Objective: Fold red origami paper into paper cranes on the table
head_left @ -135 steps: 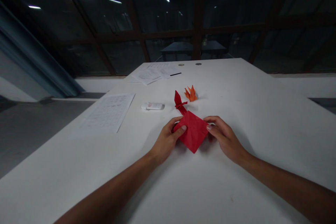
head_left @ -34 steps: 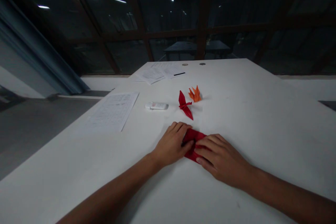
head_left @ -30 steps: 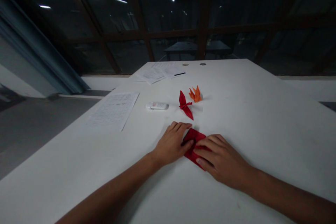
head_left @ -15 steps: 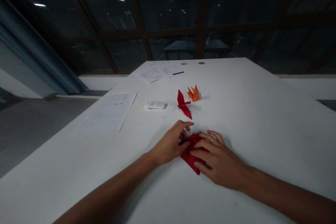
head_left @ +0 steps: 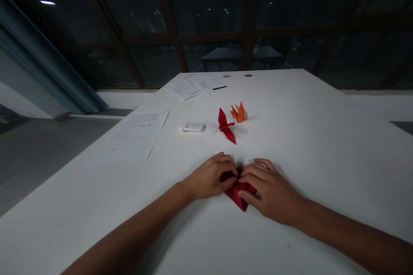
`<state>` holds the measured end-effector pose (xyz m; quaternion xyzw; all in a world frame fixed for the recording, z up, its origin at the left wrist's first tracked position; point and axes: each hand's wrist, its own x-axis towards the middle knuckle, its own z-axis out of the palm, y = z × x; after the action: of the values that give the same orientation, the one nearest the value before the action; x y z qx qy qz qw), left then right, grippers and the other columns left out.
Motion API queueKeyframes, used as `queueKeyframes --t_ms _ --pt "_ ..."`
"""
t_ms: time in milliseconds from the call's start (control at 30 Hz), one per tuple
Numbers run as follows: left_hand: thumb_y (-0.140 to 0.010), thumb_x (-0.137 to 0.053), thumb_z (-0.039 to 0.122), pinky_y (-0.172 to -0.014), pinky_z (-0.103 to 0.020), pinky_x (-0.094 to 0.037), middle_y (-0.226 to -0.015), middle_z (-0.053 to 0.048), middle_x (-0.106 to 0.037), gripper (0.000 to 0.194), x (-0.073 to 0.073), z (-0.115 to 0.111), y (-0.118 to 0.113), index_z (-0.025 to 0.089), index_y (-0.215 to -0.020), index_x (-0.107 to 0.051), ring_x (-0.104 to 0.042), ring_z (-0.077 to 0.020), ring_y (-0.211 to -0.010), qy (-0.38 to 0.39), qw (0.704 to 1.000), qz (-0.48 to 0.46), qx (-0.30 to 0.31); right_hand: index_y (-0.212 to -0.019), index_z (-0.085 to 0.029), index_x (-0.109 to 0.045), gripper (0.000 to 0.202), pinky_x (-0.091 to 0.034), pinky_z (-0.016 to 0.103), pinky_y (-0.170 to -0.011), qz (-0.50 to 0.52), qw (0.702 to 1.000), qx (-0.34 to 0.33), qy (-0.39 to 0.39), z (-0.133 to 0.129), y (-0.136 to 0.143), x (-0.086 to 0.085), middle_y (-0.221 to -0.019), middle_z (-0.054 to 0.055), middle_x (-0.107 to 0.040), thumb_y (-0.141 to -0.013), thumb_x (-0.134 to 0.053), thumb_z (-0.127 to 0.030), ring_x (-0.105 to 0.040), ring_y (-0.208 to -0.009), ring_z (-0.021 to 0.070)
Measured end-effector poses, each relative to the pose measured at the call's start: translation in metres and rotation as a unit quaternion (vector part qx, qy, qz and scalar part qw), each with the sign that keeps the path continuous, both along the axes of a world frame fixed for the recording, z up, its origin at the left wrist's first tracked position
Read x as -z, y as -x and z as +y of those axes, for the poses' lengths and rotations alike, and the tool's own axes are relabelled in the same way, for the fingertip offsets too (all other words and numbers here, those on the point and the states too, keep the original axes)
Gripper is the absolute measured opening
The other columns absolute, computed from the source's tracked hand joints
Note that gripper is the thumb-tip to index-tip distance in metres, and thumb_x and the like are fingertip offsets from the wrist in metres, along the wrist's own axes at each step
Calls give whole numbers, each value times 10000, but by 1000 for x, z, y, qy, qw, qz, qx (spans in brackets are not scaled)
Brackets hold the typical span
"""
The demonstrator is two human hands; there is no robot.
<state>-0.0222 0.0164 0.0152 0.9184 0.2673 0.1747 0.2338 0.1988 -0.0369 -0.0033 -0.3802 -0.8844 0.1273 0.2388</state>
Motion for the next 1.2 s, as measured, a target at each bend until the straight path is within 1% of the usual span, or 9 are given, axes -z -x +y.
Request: queueKeyframes --t_ms 100,200,300,367,500,600,800,967,1200 --pt "-893 -640 188 -916 -331 -455 -983 -56 -638 82 2 1 -1 185 -966 -677 -565 -207 -972 -8 1000 15 -9 -998 -224 -682 110 -346 454 -1092 5 1000 1 -4 4 -1 2 -1022 21 -702 -899 -709 -264 -617 -1040 209" --pt "-892 -640 186 -913 -330 -449 -994 -55 -633 89 2 1 -1 188 -977 -666 -551 -210 -984 -19 999 29 -11 -1014 -224 -671 213 -389 424 -1024 17 1000 13 9 6 -2 4 -1055 21 -696 -835 -781 -261 -603 -1051 221" --pt "-901 -619 196 -907 -334 -444 -999 -54 -623 73 2 0 -2 184 -969 -644 -539 -211 -973 -31 998 45 -14 -1058 -228 -647 298 -389 417 -1009 24 999 18 23 7 -2 3 -1080 21 -694 -808 -808 -260 -596 -1061 228" --pt "-883 -650 247 -915 -350 -439 -1010 -55 -614 111 1 -1 -1 186 -973 -628 -530 -219 -970 -36 998 56 -12 -1078 -231 -636 330 -382 414 -1009 24 999 17 23 7 -3 2 -1092 23 -695 -803 -814 -267 -594 -1064 229" --pt "-817 -734 388 -935 -382 -429 -1052 -59 -599 290 1 -2 0 198 -996 -607 -515 -242 -985 -38 997 70 -6 -1089 -234 -629 406 -376 414 -1004 13 1000 12 22 5 -3 0 -1105 23 -688 -763 -846 -341 -582 -1069 235" --pt "-820 -732 395 -938 -383 -425 -1059 -56 -595 285 2 -1 0 205 -985 -598 -512 -244 -994 -36 996 75 -11 -1097 -230 -626 455 -371 422 -1017 4 1000 13 24 4 -2 -1 -1106 25 -677 -740 -853 -396 -568 -1078 243" --pt "-816 -735 362 -930 -382 -422 -1050 -56 -594 269 2 -1 -1 211 -983 -589 -517 -248 -1009 -31 997 69 -14 -1195 -228 -631 534 -347 474 -1058 -29 999 -3 25 -1 0 -6 -1172 64 -639 -763 -801 -492 -525 -1137 285" --pt "-826 -723 360 -916 -380 -425 -1042 -53 -598 251 1 -2 -2 216 -984 -591 -520 -246 -997 -24 997 66 -18 -1236 -239 -637 561 -342 489 -1070 -40 999 -7 24 -4 -1 -8 -1194 80 -619 -761 -790 -496 -509 -1146 298" --pt "-804 -737 383 -935 -398 -429 -1071 -64 -605 313 -3 -2 0 209 -1023 -596 -529 -251 -997 -15 998 62 -2 -1314 -228 -592 667 -343 502 -1081 -46 999 -8 29 -3 -2 -8 -1230 92 -614 -757 -784 -541 -505 -1175 308"
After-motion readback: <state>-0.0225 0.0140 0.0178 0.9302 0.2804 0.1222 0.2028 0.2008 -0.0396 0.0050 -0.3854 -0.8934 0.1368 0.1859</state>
